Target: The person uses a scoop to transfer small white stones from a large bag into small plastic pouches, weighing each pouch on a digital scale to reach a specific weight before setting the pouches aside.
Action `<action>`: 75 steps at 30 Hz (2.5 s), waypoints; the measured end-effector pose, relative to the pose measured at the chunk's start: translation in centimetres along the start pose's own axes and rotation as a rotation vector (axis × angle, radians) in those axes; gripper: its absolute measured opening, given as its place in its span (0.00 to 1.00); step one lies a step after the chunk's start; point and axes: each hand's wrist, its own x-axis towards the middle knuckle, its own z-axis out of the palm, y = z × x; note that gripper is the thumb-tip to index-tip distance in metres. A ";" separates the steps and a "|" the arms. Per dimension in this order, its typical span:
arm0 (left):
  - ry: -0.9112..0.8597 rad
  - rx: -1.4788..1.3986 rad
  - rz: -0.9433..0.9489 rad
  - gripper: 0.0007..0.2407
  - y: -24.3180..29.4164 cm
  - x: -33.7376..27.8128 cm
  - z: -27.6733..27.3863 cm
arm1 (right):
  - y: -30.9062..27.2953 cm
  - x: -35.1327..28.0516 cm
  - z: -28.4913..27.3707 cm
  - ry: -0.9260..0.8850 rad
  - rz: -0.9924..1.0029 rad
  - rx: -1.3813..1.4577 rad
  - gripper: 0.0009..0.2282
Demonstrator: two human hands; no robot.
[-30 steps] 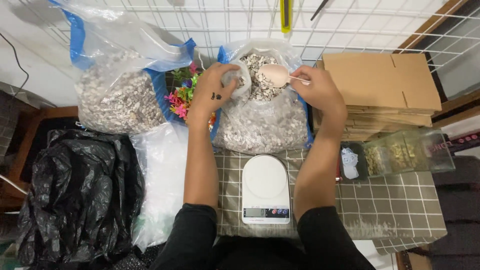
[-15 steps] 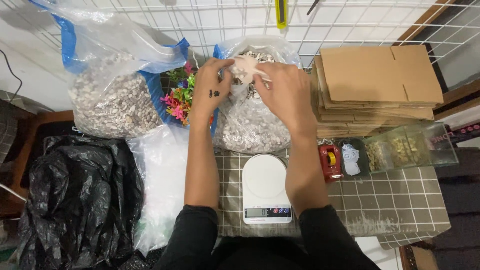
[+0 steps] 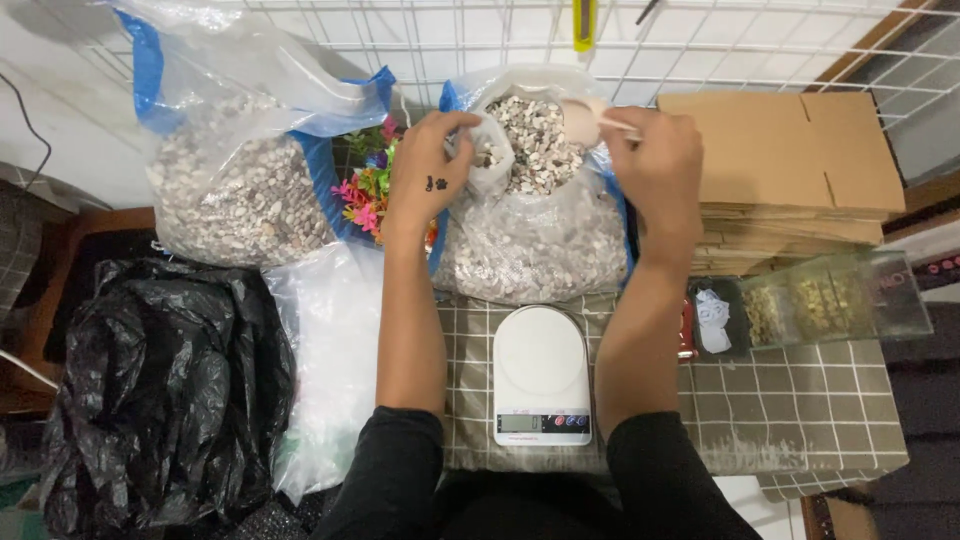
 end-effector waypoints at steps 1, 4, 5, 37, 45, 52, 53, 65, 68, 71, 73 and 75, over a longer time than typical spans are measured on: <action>0.005 0.001 -0.003 0.11 -0.3 0.1 -0.1 | 0.2 0.1 0.1 -0.002 -0.005 0.002 0.04; 0.009 0.028 0.024 0.09 -1.0 0.1 -0.2 | 1.3 0.0 1.3 -0.028 0.075 0.159 0.05; -0.002 0.050 0.028 0.08 -1.0 0.1 -0.3 | 2.1 -0.1 2.4 -0.067 0.084 0.188 0.06; -0.195 0.090 -0.032 0.12 -2.8 0.5 2.1 | 4.2 -1.0 3.4 -0.189 0.176 0.008 0.06; -0.210 0.108 -0.043 0.15 -2.0 0.5 3.8 | -2.7 0.3 -3.0 -0.093 0.159 0.148 0.05; -0.200 0.113 -0.022 0.16 -2.0 0.6 2.9 | -8.1 0.3 -0.9 -0.235 0.084 -0.087 0.10; -0.191 0.109 -0.024 0.16 -1.8 0.6 2.7 | -8.9 0.2 -0.7 -0.146 0.039 -0.080 0.08; -0.172 0.119 -0.064 0.15 -2.2 0.7 2.7 | -13.1 0.8 -3.3 -0.156 0.017 -0.097 0.04; -0.165 0.106 -0.060 0.15 -2.0 0.8 2.1 | -12.6 0.8 -2.9 -0.065 -0.023 -0.118 0.04; -0.171 0.079 -0.049 0.15 -1.2 0.6 1.4 | -11.0 0.5 -1.7 0.023 -0.013 -0.059 0.03; -0.180 0.078 -0.043 0.15 -0.7 0.5 0.9 | -9.8 0.4 -1.5 0.056 0.020 0.002 0.04; -0.165 0.088 -0.018 0.15 -0.3 0.3 0.3 | -8.8 0.5 -2.0 0.136 -0.079 -0.075 0.04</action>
